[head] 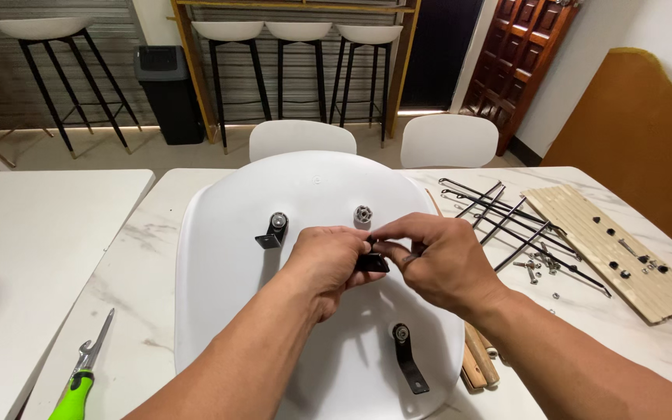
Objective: The person attaches metal brackets to the underside of a white plastic chair seat using an Allen key and a screwdriver. They align each bracket, insert screws, and tighten them sequentially at four mounting points on the seat.
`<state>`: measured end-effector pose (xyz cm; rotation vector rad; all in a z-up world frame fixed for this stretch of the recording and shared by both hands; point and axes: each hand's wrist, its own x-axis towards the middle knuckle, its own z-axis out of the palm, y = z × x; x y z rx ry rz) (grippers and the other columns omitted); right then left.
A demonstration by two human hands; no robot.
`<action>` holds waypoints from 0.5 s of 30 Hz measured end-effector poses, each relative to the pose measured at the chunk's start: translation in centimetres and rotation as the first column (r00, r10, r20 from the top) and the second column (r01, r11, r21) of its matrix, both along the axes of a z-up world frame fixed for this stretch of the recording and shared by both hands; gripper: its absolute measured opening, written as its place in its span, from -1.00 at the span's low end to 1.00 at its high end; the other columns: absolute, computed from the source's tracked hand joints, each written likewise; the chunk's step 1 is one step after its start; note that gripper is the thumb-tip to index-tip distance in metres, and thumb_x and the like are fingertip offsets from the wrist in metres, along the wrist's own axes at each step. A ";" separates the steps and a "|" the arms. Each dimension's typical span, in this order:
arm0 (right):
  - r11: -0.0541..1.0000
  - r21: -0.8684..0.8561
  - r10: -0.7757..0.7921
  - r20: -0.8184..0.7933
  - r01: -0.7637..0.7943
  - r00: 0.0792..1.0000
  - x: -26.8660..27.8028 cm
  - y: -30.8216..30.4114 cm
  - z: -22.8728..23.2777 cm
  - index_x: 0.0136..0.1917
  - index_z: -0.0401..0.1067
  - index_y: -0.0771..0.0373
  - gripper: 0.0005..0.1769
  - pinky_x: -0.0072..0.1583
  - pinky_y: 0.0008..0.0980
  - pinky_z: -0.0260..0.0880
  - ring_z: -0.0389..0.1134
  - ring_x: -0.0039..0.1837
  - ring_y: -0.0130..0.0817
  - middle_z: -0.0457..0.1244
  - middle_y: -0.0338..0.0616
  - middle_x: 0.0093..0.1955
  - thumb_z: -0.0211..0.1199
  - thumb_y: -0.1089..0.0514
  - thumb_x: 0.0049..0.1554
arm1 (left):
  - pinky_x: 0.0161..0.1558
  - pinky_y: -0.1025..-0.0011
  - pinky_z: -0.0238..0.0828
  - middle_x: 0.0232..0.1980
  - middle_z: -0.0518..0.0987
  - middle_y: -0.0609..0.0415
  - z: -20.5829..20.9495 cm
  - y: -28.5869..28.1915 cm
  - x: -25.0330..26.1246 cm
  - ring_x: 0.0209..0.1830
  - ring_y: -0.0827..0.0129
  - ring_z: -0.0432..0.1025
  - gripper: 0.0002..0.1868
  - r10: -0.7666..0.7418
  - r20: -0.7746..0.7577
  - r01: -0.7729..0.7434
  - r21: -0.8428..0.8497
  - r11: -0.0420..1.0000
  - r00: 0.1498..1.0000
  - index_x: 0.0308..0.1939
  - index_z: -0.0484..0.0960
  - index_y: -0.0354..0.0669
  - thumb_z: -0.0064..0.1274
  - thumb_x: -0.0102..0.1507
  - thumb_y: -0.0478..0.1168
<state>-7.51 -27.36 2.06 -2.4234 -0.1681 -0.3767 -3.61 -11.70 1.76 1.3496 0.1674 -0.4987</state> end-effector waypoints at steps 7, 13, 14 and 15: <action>0.990 0.129 -0.049 -0.114 0.064 0.992 0.8 -1.1 -1.0 0.01 0.67 0.16 -0.85 -0.25 -0.43 0.29 0.24 -0.34 -0.47 0.37 -0.06 -0.34 0.42 0.12 0.17 | -0.30 0.46 0.62 -0.18 0.63 -0.04 -0.1 -0.6 0.1 -0.36 0.33 0.54 -0.87 0.161 -0.012 -0.161 -0.042 0.986 0.987 -0.14 0.64 -0.37 0.04 0.31 -0.35; 0.752 0.640 0.037 -0.283 0.160 0.958 3.1 -1.6 0.1 -0.08 0.60 0.30 -0.87 -0.37 -0.43 0.03 0.08 -0.39 -0.49 0.31 -0.20 -0.31 0.38 0.22 0.09 | -0.41 0.39 0.47 -0.27 0.63 0.01 -0.1 -1.5 0.5 -0.45 0.31 0.45 -0.91 0.292 -0.029 -0.293 -0.025 0.956 0.956 -0.21 0.71 -0.22 0.09 0.27 -0.35; 0.772 0.610 0.024 -0.312 0.181 0.950 3.4 -1.5 0.3 -0.07 0.61 0.29 -0.86 -0.35 -0.43 0.03 0.09 -0.37 -0.46 0.30 -0.17 -0.30 0.38 0.21 0.10 | -0.41 0.38 0.48 -0.27 0.64 0.01 -0.1 -1.7 0.6 -0.45 0.31 0.46 -0.92 0.312 -0.040 -0.312 -0.014 0.950 0.949 -0.22 0.70 -0.23 0.11 0.26 -0.35; 0.790 0.578 0.010 -0.340 0.201 0.940 3.7 -1.4 0.5 -0.06 0.62 0.28 -0.85 -0.33 -0.43 0.04 0.09 -0.34 -0.44 0.30 -0.14 -0.29 0.39 0.19 0.10 | -0.40 0.37 0.50 -0.27 0.64 0.01 -0.1 -2.0 0.7 -0.44 0.30 0.47 -0.94 0.331 -0.051 -0.331 -0.002 0.943 0.942 -0.24 0.70 -0.23 0.13 0.25 -0.36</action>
